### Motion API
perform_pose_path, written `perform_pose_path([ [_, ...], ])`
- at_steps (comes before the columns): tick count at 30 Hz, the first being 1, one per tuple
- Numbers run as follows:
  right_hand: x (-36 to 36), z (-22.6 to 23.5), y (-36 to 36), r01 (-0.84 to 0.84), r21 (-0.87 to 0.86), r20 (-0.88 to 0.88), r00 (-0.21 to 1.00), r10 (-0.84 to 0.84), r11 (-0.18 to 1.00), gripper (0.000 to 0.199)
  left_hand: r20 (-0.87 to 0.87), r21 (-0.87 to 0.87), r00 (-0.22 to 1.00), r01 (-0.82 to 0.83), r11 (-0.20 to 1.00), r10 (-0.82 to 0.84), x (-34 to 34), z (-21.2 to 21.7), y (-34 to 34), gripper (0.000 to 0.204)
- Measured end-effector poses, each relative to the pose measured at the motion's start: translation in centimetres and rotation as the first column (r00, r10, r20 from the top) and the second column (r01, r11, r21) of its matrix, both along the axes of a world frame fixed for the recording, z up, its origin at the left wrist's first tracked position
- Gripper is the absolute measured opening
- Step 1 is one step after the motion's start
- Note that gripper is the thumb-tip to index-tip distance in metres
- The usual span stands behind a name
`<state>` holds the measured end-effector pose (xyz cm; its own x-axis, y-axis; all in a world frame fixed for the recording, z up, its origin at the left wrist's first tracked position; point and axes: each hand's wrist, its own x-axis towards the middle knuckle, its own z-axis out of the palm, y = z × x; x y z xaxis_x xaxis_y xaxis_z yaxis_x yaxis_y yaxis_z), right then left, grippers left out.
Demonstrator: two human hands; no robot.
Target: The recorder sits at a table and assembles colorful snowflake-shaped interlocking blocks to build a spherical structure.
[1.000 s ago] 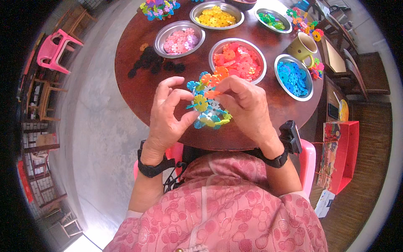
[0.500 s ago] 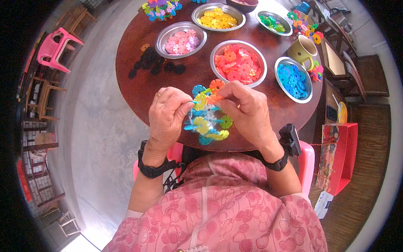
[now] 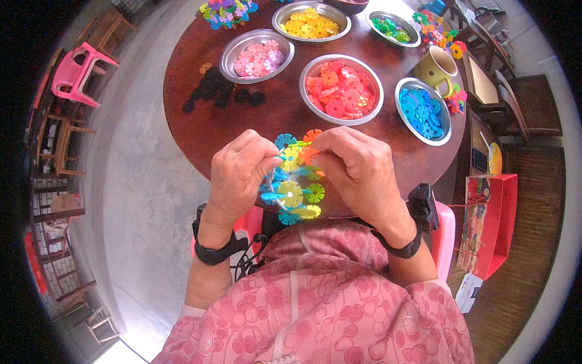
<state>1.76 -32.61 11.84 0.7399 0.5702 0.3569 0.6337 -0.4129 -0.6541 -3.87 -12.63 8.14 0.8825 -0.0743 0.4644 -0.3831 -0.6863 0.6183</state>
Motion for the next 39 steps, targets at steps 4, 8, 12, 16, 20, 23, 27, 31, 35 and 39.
perform_pose_path([
  [4, -0.1, -0.1, 0.0, 0.016, 0.035, -0.041, 0.999, -0.015, 0.999, 0.009, 0.035, -0.091, 0.999, 0.008, 0.996, -0.005, 0.0, 0.1, -0.2, 0.015],
  [8, -0.6, 0.1, 0.1, 0.044, 0.147, -0.147, 0.989, -0.022, 0.988, 0.009, 0.016, -0.176, 1.0, 0.002, 0.984, 0.001, -0.2, 0.1, -0.4, 0.01],
  [12, -0.9, 0.7, 0.6, 0.018, 0.208, -0.097, 0.995, 0.002, 0.978, 0.01, 0.06, -0.227, 0.998, -0.011, 0.974, 0.025, -0.2, 0.3, -1.0, 0.016],
  [16, -0.1, 1.4, 0.0, -0.043, 0.077, -0.015, 0.999, 0.045, 0.996, 0.01, 0.087, -0.14, 0.996, 0.0, 0.99, 0.012, -0.3, 0.7, -0.6, 0.016],
  [20, -0.1, 1.1, -0.4, -0.052, 0.064, -0.026, 0.998, 0.054, 0.997, 0.01, 0.09, -0.003, 0.996, 0.025, 1.0, -0.024, -0.1, 0.8, -0.4, 0.012],
  [23, -0.2, 1.2, -0.5, -0.076, 0.022, 0.021, 0.997, 0.075, 0.997, 0.01, 0.052, 0.061, 0.998, 0.037, 0.997, -0.04, -0.3, 1.4, -0.3, 0.009],
  [27, -0.1, 1.3, -0.4, -0.093, -0.007, 0.025, 0.995, 0.093, 0.996, 0.008, 0.034, 0.073, 0.998, 0.042, 0.996, -0.045, -0.3, 1.2, -0.5, 0.009],
  [31, -0.2, 1.2, -0.4, -0.104, -0.029, 0.021, 0.994, 0.104, 0.994, 0.008, 0.056, 0.085, 0.998, 0.037, 0.996, -0.042, -0.4, 1.5, -0.7, 0.009],
  [35, 0.1, 1.1, -0.3, -0.12, -0.013, 0.024, 0.992, 0.121, 0.993, 0.008, 0.073, 0.075, 0.996, 0.05, 0.996, -0.056, -0.3, 1.3, -0.6, 0.008],
  [39, 0.1, 0.9, -0.3, -0.116, 0.039, -0.091, 0.989, 0.119, 0.992, 0.009, 0.062, 0.067, 0.996, 0.062, 0.996, -0.066, -0.2, 1.1, -0.5, 0.009],
])
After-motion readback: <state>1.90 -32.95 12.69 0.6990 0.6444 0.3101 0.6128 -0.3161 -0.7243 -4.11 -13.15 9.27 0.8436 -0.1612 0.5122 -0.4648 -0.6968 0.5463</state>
